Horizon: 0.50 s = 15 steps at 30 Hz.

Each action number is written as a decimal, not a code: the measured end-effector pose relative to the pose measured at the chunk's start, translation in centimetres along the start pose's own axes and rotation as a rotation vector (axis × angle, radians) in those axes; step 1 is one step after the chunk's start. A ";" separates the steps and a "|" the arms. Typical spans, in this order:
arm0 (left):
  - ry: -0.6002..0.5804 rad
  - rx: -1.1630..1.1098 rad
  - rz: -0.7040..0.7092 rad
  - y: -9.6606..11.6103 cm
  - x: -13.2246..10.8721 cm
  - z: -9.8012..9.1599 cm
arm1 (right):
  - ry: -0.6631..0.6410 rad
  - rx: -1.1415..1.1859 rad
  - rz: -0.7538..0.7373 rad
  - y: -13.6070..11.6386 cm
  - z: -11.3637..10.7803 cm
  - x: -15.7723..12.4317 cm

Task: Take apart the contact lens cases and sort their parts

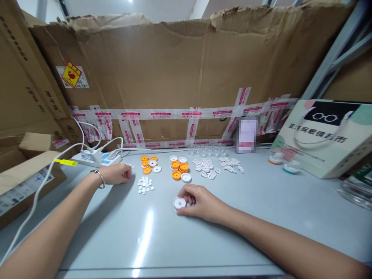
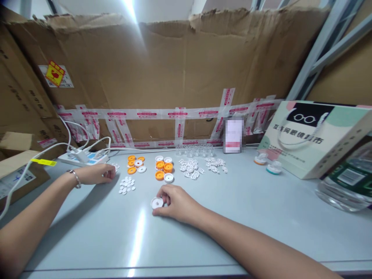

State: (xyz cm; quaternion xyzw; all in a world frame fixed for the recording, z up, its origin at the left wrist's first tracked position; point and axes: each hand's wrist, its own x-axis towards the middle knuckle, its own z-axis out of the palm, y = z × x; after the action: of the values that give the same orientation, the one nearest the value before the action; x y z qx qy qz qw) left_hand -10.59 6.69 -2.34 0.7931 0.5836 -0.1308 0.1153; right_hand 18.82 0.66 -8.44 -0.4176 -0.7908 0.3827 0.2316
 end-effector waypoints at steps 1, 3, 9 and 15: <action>-0.008 -0.001 0.000 0.1 -0.2 0.0 | 0.000 -0.001 -0.004 0.0 0.0 0.0; -0.020 0.000 -0.001 0.3 -0.5 0.0 | 0.003 -0.006 -0.010 0.0 0.0 -0.1; 0.004 0.041 -0.052 1.1 -1.2 -0.4 | 0.006 0.006 -0.008 0.0 -0.2 -0.2; 0.486 -0.060 0.377 5.8 -1.7 0.2 | 0.132 0.083 -0.045 0.0 -0.5 0.0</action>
State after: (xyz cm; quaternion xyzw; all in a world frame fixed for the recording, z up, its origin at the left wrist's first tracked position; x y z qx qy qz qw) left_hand -5.49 3.42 -1.79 0.8918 0.4401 0.1036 0.0180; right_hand 19.14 0.85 -8.19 -0.4139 -0.7666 0.3816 0.3089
